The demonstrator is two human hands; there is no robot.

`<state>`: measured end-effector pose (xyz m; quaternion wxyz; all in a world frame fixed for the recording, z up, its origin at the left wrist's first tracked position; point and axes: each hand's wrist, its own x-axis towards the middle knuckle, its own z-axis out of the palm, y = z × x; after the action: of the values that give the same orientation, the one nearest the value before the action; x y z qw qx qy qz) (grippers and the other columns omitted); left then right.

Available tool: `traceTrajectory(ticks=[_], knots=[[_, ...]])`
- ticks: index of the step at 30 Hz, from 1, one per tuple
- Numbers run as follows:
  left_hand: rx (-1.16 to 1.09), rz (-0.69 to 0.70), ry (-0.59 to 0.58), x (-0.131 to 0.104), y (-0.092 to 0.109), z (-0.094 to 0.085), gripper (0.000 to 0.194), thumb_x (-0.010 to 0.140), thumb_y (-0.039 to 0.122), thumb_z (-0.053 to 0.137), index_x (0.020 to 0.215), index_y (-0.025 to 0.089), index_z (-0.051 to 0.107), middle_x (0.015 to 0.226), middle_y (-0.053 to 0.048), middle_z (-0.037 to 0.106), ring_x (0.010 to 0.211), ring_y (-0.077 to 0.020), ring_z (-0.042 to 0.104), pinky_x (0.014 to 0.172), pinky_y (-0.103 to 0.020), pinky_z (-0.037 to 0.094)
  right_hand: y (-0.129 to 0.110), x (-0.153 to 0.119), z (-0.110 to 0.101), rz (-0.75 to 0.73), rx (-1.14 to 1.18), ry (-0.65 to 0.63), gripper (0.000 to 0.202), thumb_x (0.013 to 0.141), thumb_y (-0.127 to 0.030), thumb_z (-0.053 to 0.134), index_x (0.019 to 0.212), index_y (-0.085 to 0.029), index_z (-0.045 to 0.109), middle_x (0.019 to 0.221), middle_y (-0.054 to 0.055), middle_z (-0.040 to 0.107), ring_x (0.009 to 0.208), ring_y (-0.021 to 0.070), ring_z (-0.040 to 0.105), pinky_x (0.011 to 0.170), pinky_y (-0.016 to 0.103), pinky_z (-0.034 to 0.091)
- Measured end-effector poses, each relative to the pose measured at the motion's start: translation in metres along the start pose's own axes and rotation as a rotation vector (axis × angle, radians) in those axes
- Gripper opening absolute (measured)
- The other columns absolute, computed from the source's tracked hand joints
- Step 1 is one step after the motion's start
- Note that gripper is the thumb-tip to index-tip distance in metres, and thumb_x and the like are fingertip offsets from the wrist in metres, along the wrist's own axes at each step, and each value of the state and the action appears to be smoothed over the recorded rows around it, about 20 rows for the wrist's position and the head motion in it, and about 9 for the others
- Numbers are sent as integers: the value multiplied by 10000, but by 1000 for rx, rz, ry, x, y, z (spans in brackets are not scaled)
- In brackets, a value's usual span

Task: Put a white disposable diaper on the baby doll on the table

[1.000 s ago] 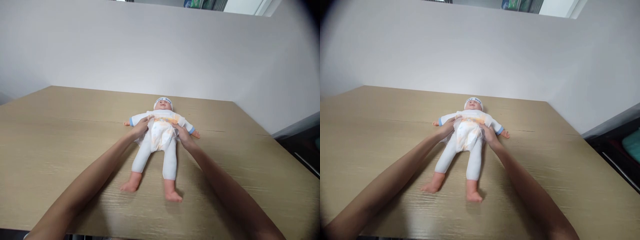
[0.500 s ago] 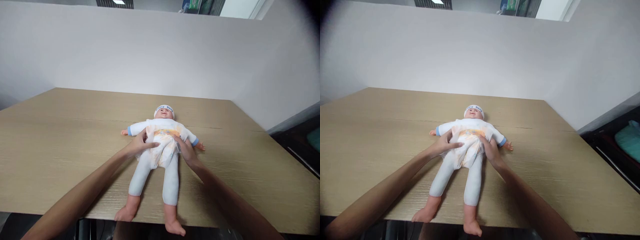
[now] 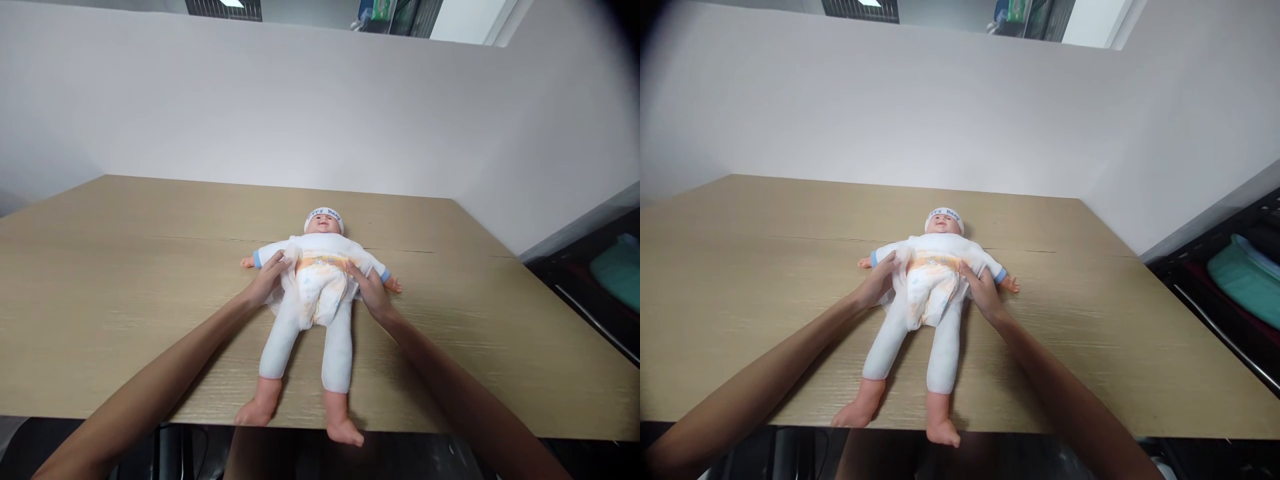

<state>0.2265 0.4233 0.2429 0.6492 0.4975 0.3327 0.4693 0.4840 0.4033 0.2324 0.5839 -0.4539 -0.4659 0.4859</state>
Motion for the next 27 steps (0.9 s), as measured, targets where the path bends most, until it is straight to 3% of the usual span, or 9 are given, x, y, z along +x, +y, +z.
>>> traceTrajectory(ticks=[3, 6, 12, 17, 22, 27], knots=[[79, 15, 22, -3, 5, 2, 488, 827, 503, 808, 1151, 210, 591, 916, -2, 654, 818, -196, 642, 752, -296, 489, -4, -2, 1, -16, -28, -18, 491, 810, -603, 783, 1089, -201, 746, 1199, 84, 784, 1158, 290, 706, 1047, 415, 540], [184, -5, 53, -5, 7, 2, 445, 797, 456, 849, 1073, 198, 614, 861, 11, 640, 790, -181, 631, 712, -276, 474, -8, -4, 1, -28, -41, -31, 471, 818, -586, 785, 1091, -208, 716, 1168, 75, 784, 1124, 273, 713, 1009, 400, 555], [91, -62, 150, 0, 1, -5, 349, 733, 432, 823, 838, 178, 608, 734, 22, 623, 650, -153, 597, 626, -266, 457, 1, 7, -10, 17, -27, -62, 480, 798, -636, 767, 1050, -238, 677, 1078, 37, 769, 1052, 253, 713, 935, 363, 562], [-19, -142, 149, 1, 3, -9, 362, 738, 413, 852, 921, 154, 678, 817, -29, 729, 722, -189, 686, 680, -284, 524, 10, 15, -21, -3, -18, -74, 418, 846, -650, 699, 1005, -268, 638, 988, 3, 737, 934, 228, 690, 872, 346, 554], [-92, -176, 71, 1, 8, -6, 449, 793, 464, 868, 1057, 133, 717, 1049, -125, 788, 936, -249, 747, 838, -336, 584, 9, 16, -23, -29, -144, -32, 413, 827, -663, 691, 937, -275, 605, 846, -29, 669, 796, 202, 626, 779, 315, 522], [-33, -188, 30, 1, 11, -7, 461, 798, 492, 868, 1065, 141, 732, 1054, -131, 787, 962, -261, 745, 841, -344, 584, 9, 16, -22, -78, -237, 10, 412, 826, -650, 706, 905, -257, 609, 798, -27, 603, 750, 195, 564, 739, 304, 484]])
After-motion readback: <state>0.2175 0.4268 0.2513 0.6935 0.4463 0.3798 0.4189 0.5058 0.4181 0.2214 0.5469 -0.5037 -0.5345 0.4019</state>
